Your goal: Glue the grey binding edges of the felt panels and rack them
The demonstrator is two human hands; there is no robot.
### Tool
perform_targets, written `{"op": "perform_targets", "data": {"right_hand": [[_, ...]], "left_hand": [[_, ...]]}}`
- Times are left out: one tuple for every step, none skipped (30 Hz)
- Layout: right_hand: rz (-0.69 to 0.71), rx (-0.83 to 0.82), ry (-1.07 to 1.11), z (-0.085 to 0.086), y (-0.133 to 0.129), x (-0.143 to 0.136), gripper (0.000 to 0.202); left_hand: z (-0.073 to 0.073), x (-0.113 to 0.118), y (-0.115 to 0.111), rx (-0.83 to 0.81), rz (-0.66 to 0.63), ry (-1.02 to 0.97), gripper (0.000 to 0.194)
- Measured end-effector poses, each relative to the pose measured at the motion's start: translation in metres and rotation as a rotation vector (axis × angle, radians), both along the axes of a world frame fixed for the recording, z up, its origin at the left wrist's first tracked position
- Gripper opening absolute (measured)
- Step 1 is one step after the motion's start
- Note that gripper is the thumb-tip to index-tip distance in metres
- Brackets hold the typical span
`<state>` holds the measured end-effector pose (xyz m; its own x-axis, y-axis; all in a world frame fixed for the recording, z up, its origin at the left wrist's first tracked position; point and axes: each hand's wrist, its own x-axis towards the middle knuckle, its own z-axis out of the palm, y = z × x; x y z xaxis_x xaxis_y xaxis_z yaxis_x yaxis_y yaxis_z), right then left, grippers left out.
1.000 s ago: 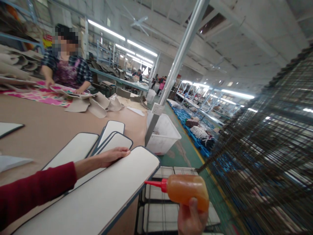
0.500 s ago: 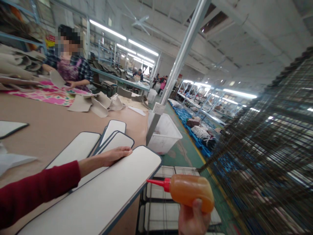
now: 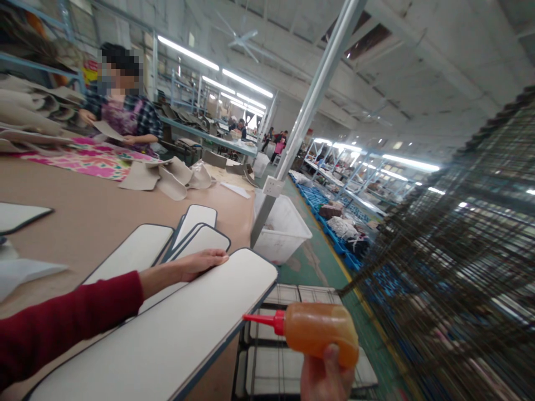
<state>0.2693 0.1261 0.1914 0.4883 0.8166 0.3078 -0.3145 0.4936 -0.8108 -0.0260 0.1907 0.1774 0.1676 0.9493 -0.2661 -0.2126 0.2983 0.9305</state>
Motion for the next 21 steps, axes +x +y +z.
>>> {"op": "perform_targets", "data": {"right_hand": [[0.004, 0.002, -0.007, -0.001, 0.000, 0.000, 0.054], [0.008, 0.002, -0.011, -0.002, -0.001, 0.001, 0.054], [0.009, -0.002, -0.010, -0.002, -0.001, 0.000, 0.054], [0.004, -0.011, -0.001, -0.002, -0.002, -0.001, 0.056], [-0.001, -0.025, 0.015, -0.001, -0.003, -0.002, 0.058], [-0.013, -0.039, 0.038, 0.000, -0.004, -0.004, 0.061], [-0.027, -0.051, 0.060, 0.002, -0.006, -0.006, 0.063], [-0.039, -0.057, 0.079, 0.004, -0.007, -0.007, 0.066], [-0.040, -0.063, 0.092, 0.006, -0.008, -0.009, 0.068], [-0.036, -0.066, 0.096, 0.007, -0.009, -0.009, 0.070], [-0.034, -0.067, 0.092, 0.008, -0.010, -0.010, 0.071], [-0.031, -0.064, 0.085, 0.008, -0.011, -0.009, 0.071], [-0.024, -0.055, 0.078, 0.008, -0.011, -0.009, 0.071], [-0.023, -0.039, 0.072, 0.008, -0.012, -0.008, 0.069], [-0.020, -0.026, 0.066, 0.008, -0.012, -0.007, 0.066], [-0.011, -0.014, 0.062, 0.008, -0.013, -0.007, 0.064], [0.005, -0.006, 0.057, 0.008, -0.013, -0.006, 0.062], [0.024, 0.002, 0.048, 0.008, -0.014, -0.005, 0.059], [0.044, 0.012, 0.033, 0.008, -0.015, -0.005, 0.057], [0.062, 0.025, 0.014, 0.008, -0.015, -0.004, 0.056], [0.074, 0.044, -0.003, 0.008, -0.016, -0.003, 0.055]], "left_hand": [[0.000, 0.000, 0.001, -0.001, 0.003, 0.001, 0.040], [0.000, 0.000, 0.002, -0.003, 0.004, 0.001, 0.040], [0.001, 0.001, 0.003, -0.005, 0.004, -0.001, 0.040], [0.001, 0.001, 0.003, -0.006, 0.001, -0.003, 0.039], [0.002, 0.001, 0.004, -0.005, -0.001, -0.005, 0.038], [0.003, 0.002, 0.004, -0.005, -0.002, -0.006, 0.037], [0.004, 0.002, 0.005, -0.006, -0.003, -0.006, 0.035], [0.005, 0.003, 0.006, -0.008, -0.005, -0.009, 0.034], [0.006, 0.003, 0.006, -0.009, -0.005, -0.014, 0.032], [0.007, 0.004, 0.007, -0.011, -0.004, -0.018, 0.030], [0.008, 0.005, 0.008, -0.014, -0.001, -0.022, 0.028], [0.009, 0.006, 0.009, -0.018, 0.001, -0.027, 0.026], [0.010, 0.007, 0.010, -0.023, 0.002, -0.031, 0.024], [0.011, 0.008, 0.011, -0.030, 0.003, -0.033, 0.023], [0.013, 0.009, 0.012, -0.037, 0.002, -0.035, 0.023], [0.014, 0.010, 0.012, -0.043, 0.000, -0.038, 0.023], [0.015, 0.011, 0.013, -0.046, -0.003, -0.040, 0.023], [0.016, 0.012, 0.014, -0.046, -0.003, -0.040, 0.023], [0.018, 0.013, 0.015, -0.046, -0.003, -0.040, 0.022], [0.018, 0.014, 0.016, -0.046, -0.003, -0.040, 0.022], [0.019, 0.015, 0.017, -0.046, -0.003, -0.040, 0.021]]}}
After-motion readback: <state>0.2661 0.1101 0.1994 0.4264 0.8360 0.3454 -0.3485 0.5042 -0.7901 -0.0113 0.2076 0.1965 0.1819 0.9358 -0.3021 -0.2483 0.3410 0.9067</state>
